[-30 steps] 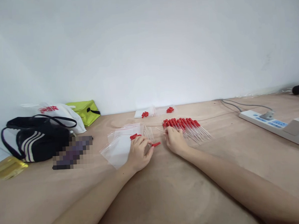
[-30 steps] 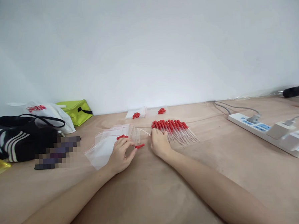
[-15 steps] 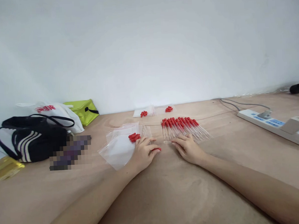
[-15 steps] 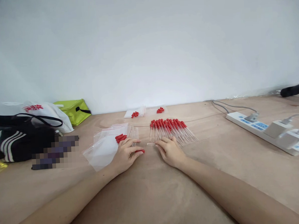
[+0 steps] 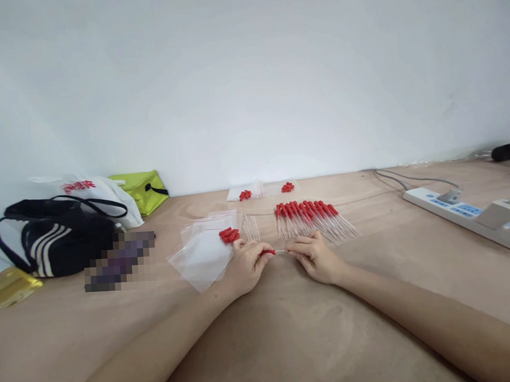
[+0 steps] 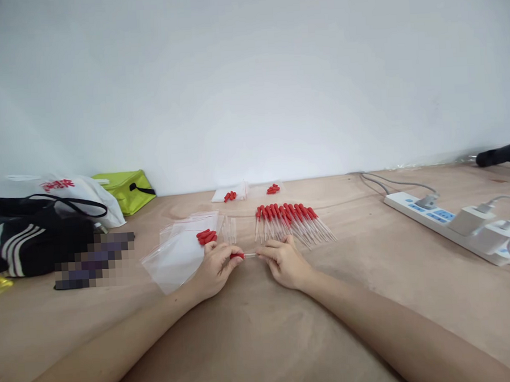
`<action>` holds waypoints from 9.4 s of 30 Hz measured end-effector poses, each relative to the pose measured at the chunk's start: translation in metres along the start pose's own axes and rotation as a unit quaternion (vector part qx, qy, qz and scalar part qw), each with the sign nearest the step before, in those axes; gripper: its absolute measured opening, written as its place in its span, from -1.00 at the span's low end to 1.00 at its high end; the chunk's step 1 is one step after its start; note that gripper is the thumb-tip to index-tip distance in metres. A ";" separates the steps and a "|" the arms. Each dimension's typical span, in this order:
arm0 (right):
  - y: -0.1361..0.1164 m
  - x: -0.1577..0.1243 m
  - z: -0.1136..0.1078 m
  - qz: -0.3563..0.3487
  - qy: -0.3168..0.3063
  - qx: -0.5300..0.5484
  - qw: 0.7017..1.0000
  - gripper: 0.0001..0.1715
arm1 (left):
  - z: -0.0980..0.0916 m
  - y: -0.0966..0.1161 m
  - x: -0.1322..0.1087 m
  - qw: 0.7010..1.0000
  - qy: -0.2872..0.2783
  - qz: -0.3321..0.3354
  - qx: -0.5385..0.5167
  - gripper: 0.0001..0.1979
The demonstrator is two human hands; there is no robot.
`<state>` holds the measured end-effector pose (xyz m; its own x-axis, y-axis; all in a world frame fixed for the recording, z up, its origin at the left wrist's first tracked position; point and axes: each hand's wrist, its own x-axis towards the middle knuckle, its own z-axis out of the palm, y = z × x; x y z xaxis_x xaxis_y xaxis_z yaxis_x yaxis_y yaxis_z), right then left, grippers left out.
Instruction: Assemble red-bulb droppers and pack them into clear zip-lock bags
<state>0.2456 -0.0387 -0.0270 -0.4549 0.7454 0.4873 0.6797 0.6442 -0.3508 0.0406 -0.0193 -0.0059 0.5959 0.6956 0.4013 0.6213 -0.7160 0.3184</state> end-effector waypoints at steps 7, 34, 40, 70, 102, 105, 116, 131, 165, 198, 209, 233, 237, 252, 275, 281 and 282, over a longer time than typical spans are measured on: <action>-0.005 0.003 -0.007 -0.019 -0.025 -0.076 0.997 -0.71 | -0.001 0.000 -0.002 1.000 -0.006 0.029 -0.011 -0.83; -0.005 0.020 -0.008 0.054 0.013 -0.149 0.987 -0.76 | -0.009 -0.016 0.003 0.993 0.062 -0.020 0.097 -0.67; 0.054 0.041 -0.018 0.270 0.121 -0.114 0.948 -0.76 | -0.012 -0.042 0.003 0.957 0.110 -0.165 0.211 -0.71; -0.022 0.111 0.048 0.308 -0.040 -0.160 0.937 -0.73 | -0.009 -0.056 0.005 0.973 0.145 -0.154 0.086 -0.95; -0.001 -0.001 0.000 0.007 0.014 -0.070 0.997 -0.76 | 0.002 -0.004 0.003 0.999 0.049 -0.014 -0.014 -0.90; -0.001 0.000 -0.001 0.000 0.015 -0.078 0.997 -0.75 | 0.003 -0.005 0.003 0.998 0.049 -0.017 -0.018 -0.88; -0.002 0.001 0.002 0.006 0.040 -0.046 0.998 -0.74 | 0.002 -0.005 0.003 0.999 0.047 -0.025 -0.004 -0.87; -0.007 0.004 -0.003 -0.047 -0.001 -0.179 0.983 -0.75 | -0.004 -0.001 0.001 0.997 0.021 0.061 0.040 -0.84; -0.005 0.100 0.021 0.310 0.014 -0.181 0.933 -0.70 | -0.011 -0.055 0.008 0.973 0.041 -0.190 0.124 -0.67; -0.018 0.117 0.039 0.338 -0.040 -0.159 0.927 -0.72 | -0.008 -0.061 0.008 0.982 0.124 -0.097 0.104 -0.84; 0.005 0.028 0.011 0.114 0.050 -0.146 0.981 -0.67 | -0.010 -0.021 0.005 0.995 0.080 0.052 0.012 -0.88; -0.003 -0.002 0.000 -0.027 0.056 -0.044 0.997 -0.79 | 0.001 0.003 0.005 1.000 0.004 0.003 0.007 -0.88; -0.003 -0.001 0.001 -0.032 0.044 -0.042 0.998 -0.78 | 0.003 0.002 0.005 1.000 0.010 0.014 0.002 -0.89; -0.006 0.003 0.000 -0.047 0.003 -0.108 0.993 -0.75 | 0.004 0.001 0.002 0.997 0.028 0.068 0.001 -0.88; -0.023 0.014 0.001 -0.016 -0.035 -0.126 0.991 -0.78 | -0.002 -0.001 0.004 0.991 0.043 0.108 0.071 -0.86; -0.011 0.047 -0.013 0.124 -0.001 -0.070 0.990 -0.76 | -0.011 -0.014 0.007 0.983 0.134 -0.027 0.120 -0.69; -0.006 0.054 -0.013 0.168 0.014 -0.036 0.985 -0.76 | -0.011 -0.017 0.007 0.980 0.143 -0.059 0.128 -0.69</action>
<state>0.2247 -0.0041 0.0120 -0.1814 0.9088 0.3757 0.8282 0.3472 -0.4399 0.0281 -0.0026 0.0011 0.3684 0.7004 0.6114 0.8059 -0.5684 0.1656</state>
